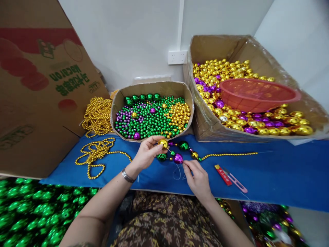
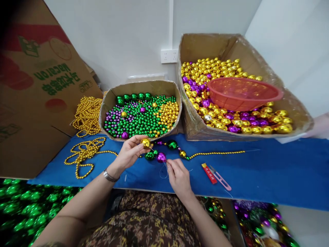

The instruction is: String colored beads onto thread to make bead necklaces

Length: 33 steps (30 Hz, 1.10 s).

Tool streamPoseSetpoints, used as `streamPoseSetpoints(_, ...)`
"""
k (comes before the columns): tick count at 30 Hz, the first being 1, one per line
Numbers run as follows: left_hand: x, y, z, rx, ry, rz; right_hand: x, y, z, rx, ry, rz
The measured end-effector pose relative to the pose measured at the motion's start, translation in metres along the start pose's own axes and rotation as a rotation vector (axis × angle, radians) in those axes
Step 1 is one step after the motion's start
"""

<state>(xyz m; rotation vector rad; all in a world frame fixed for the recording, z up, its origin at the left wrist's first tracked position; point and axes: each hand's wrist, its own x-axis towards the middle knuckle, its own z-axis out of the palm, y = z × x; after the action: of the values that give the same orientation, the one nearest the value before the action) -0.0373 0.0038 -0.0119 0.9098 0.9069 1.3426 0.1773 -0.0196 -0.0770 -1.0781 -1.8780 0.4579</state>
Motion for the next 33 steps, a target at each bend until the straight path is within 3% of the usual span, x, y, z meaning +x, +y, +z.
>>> streamPoseSetpoints(16, -0.0019, -0.0014, -0.0011, -0.019, -0.089, -0.023, -0.0008, -0.0008, 0.0002, 0.023, -0.038, 0.039)
streamPoseSetpoints(33, -0.0031, -0.0048, 0.0029, -0.018, -0.049, -0.034, -0.0031, -0.0009, -0.0020, 0.047, -0.046, 0.029)
